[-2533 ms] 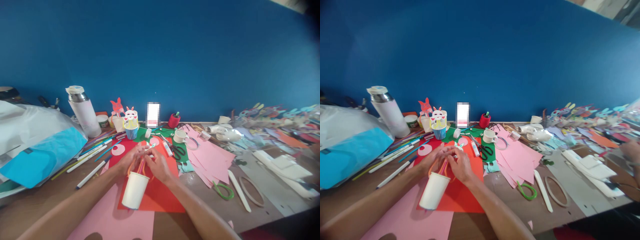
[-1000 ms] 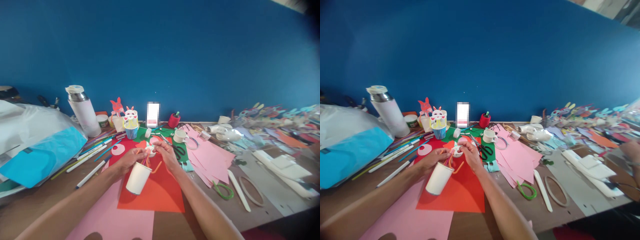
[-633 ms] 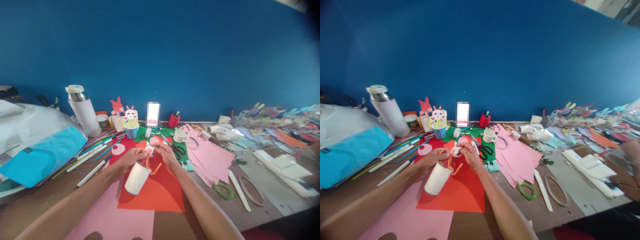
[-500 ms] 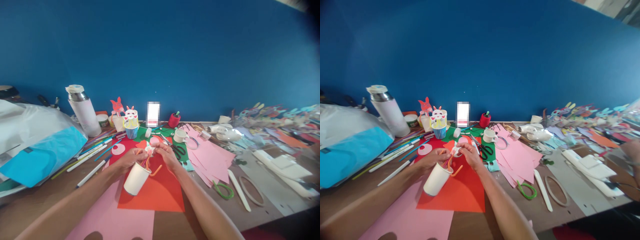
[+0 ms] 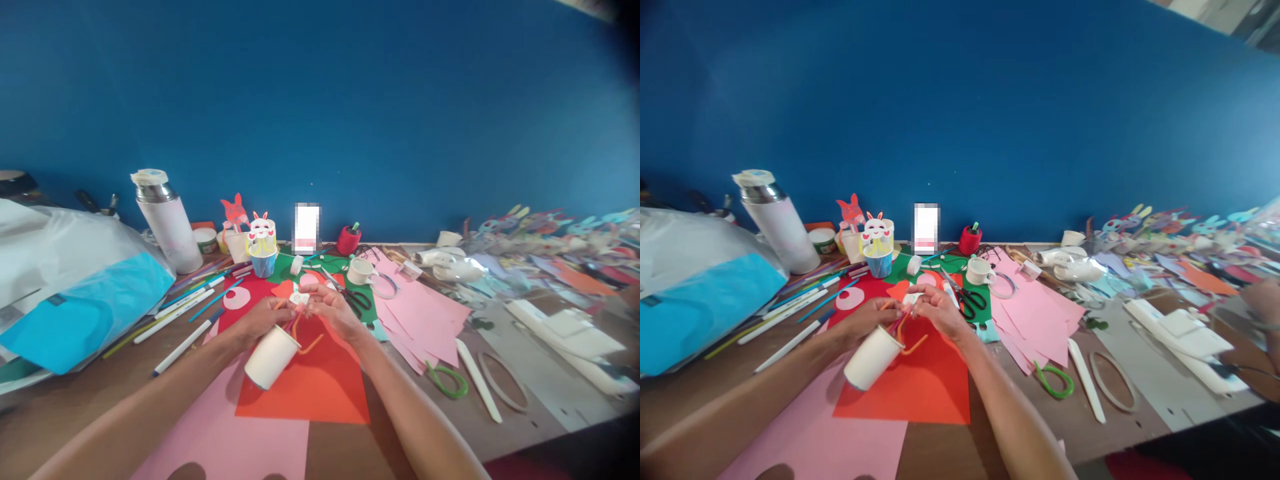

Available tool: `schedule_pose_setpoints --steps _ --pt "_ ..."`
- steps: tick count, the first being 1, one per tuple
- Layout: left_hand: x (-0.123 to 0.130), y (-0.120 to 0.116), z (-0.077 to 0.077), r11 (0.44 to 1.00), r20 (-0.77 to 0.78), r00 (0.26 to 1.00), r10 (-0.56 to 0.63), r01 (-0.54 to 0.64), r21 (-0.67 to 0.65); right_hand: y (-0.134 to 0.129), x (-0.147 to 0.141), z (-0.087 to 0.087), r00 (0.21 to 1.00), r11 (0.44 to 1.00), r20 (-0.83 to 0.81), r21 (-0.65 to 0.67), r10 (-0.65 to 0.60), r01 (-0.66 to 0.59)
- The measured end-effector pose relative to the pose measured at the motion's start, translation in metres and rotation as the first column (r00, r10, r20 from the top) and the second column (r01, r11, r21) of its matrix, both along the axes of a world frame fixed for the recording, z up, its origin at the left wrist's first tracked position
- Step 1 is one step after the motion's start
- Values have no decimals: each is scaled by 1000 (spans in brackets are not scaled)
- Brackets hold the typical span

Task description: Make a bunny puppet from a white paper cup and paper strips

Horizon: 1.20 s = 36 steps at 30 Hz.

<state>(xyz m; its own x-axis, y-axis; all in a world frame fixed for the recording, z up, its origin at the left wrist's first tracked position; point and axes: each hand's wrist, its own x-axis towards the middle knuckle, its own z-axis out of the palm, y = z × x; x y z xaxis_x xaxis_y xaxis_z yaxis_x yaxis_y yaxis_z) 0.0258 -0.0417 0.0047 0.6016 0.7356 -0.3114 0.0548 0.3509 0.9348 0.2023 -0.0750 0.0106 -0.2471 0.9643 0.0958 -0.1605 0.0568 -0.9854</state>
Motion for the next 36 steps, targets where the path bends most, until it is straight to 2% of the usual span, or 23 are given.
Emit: schedule_pose_setpoints --steps 17,22,30,36 --pt "2 -1 -1 993 -112 994 -4 17 116 -2 3 3 992 996 108 -58 66 -60" --pt "1 -2 1 994 -95 995 -18 28 102 -1 4 1 991 997 122 -57 60 -53" --pt "2 -5 9 1000 15 1000 -13 13 -16 -1 3 1 995 998 82 -47 50 -46" --pt "2 -4 6 999 -65 998 -11 14 50 -2 3 3 998 999 56 -36 31 -29"
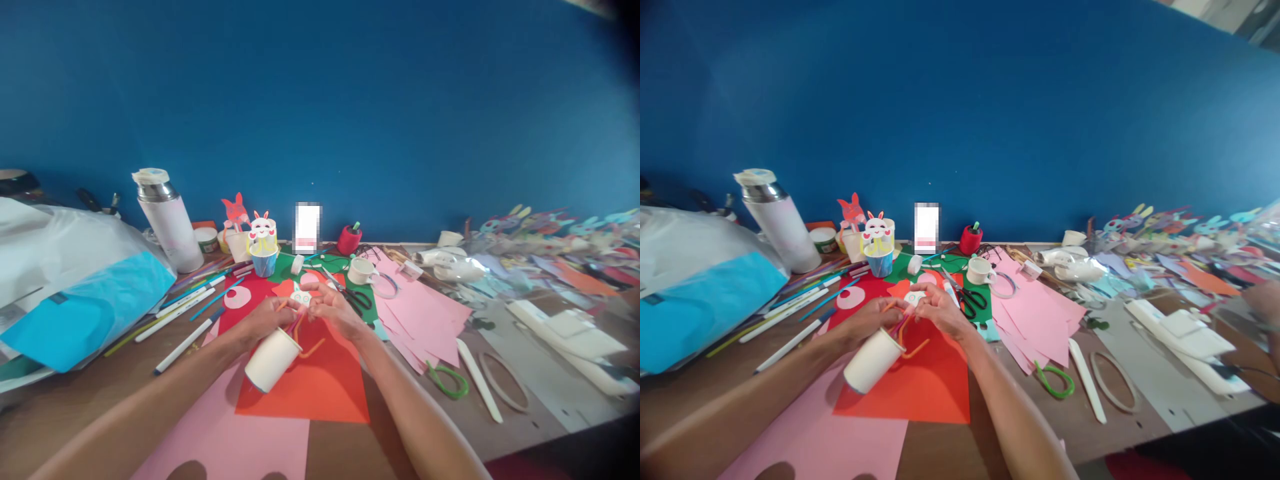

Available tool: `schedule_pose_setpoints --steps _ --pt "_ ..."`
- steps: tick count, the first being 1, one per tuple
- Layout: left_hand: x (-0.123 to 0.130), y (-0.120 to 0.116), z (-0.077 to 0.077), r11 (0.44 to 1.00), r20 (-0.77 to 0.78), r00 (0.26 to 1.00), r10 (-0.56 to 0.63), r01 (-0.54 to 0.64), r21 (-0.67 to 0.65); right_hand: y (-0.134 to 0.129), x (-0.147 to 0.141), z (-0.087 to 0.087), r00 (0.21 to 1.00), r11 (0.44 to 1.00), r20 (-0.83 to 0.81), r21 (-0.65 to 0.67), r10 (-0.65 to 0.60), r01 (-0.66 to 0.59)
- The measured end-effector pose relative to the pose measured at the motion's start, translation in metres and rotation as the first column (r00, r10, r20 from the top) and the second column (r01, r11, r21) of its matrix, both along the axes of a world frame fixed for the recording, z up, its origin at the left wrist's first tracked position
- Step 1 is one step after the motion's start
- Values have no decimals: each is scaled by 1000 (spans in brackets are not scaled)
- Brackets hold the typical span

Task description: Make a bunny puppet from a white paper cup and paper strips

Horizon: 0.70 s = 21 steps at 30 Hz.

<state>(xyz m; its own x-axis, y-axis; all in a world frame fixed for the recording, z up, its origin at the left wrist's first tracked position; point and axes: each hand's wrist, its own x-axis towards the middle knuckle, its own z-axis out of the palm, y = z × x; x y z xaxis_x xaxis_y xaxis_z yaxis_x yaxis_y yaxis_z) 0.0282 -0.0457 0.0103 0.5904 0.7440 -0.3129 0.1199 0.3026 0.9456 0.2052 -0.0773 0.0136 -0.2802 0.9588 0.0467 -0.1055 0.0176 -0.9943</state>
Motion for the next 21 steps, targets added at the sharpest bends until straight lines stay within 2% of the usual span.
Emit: schedule_pose_setpoints --steps 8,21 --pt "0 -5 5 1000 36 999 9 -10 29 1 0 1 999 1000 30 -17 -11 12" --pt "4 -5 -1 987 12 999 -40 37 156 2 -1 3 988 998 151 -64 -12 22"
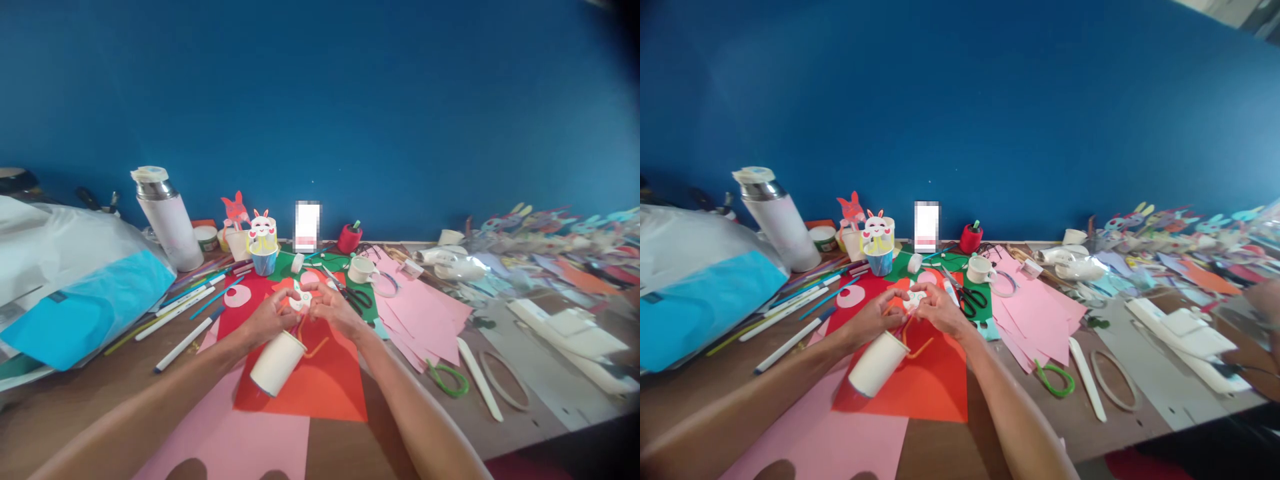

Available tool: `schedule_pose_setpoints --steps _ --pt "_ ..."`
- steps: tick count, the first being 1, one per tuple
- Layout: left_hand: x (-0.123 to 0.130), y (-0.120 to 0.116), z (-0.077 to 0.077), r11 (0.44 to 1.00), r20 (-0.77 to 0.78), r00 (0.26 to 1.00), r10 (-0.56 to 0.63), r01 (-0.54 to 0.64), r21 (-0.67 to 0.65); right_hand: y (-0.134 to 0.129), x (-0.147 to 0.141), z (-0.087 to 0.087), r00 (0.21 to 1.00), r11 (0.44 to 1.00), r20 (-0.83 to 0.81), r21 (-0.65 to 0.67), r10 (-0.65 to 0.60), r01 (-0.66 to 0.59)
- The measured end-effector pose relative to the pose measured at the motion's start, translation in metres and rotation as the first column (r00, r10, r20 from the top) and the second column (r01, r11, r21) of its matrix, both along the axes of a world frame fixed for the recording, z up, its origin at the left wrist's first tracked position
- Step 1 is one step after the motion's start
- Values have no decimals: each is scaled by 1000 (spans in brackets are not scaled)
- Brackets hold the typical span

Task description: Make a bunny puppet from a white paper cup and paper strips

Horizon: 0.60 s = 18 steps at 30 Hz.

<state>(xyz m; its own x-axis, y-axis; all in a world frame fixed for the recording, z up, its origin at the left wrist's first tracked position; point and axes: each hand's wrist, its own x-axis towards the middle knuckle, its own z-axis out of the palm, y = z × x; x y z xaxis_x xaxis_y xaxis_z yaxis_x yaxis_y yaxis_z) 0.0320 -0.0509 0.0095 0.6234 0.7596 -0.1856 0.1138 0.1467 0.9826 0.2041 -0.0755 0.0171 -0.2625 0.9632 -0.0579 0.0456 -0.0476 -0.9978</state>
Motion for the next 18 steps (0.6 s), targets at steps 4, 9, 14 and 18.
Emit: schedule_pose_setpoints --steps 4,9,14,18 --pt "-1 1 -4 999 8 1000 -22 22 25 0 1 -2 999 1000 20 1 25 -25" --pt "-1 3 -10 999 4 999 -45 45 29 1 1 -4 998 999 56 -18 39 -38" --pt "0 4 -10 999 -33 999 -20 22 41 1 2 -5 996 999 86 -18 36 -34" --pt "1 4 -7 1000 -69 998 0 2 21 2 2 -7 997 999 71 0 39 -39"
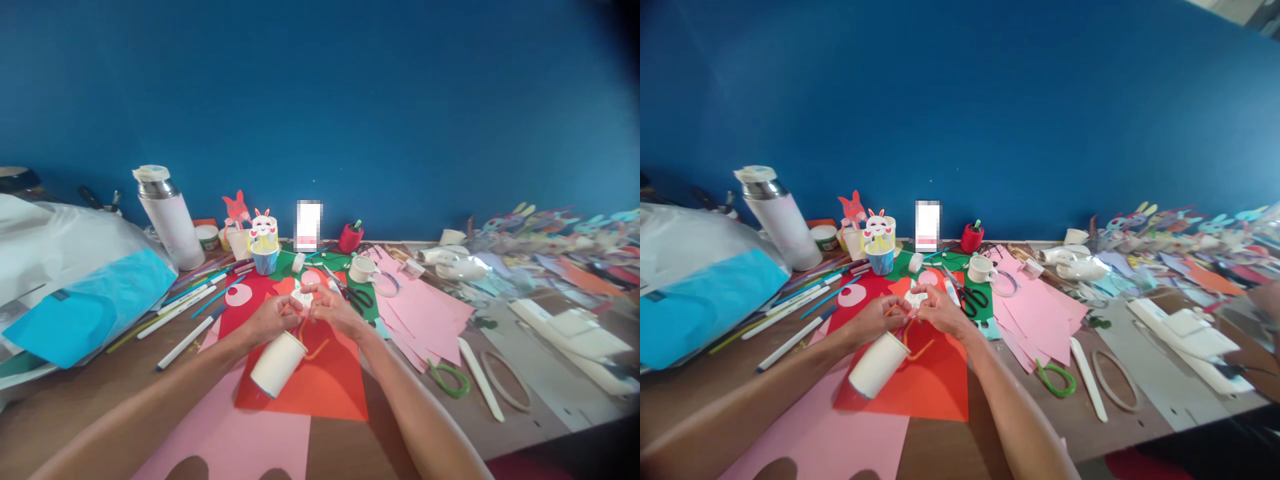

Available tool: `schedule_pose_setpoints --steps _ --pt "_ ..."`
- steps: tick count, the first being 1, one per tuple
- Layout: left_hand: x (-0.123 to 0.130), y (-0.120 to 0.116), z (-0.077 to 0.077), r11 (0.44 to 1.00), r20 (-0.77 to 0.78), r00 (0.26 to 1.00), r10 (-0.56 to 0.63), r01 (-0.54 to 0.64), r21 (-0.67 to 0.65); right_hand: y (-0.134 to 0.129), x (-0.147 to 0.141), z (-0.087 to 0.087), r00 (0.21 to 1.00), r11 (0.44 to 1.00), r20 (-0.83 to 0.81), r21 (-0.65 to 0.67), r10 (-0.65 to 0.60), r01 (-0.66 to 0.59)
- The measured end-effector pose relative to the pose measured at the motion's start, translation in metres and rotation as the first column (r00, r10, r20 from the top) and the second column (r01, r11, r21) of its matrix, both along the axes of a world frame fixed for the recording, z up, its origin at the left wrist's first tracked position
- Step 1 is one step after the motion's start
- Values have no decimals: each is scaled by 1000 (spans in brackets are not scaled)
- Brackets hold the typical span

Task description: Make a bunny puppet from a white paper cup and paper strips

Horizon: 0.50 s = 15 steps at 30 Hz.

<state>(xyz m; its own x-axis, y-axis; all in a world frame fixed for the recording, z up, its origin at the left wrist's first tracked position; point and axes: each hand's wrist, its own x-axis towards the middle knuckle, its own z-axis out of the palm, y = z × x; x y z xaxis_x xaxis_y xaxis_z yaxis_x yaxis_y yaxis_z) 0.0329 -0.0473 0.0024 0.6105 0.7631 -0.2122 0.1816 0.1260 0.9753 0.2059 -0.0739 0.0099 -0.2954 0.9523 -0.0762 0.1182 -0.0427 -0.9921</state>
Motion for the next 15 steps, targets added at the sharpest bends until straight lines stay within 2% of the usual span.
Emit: schedule_pose_setpoints --steps 11,15 --pt "0 -1 3 998 3 999 48 -47 -46 2 3 -2 1000 1000 15 22 -3 3" --pt "-1 -1 5 987 36 994 103 -98 -128 4 6 -5 999 1000 46 31 -2 1"
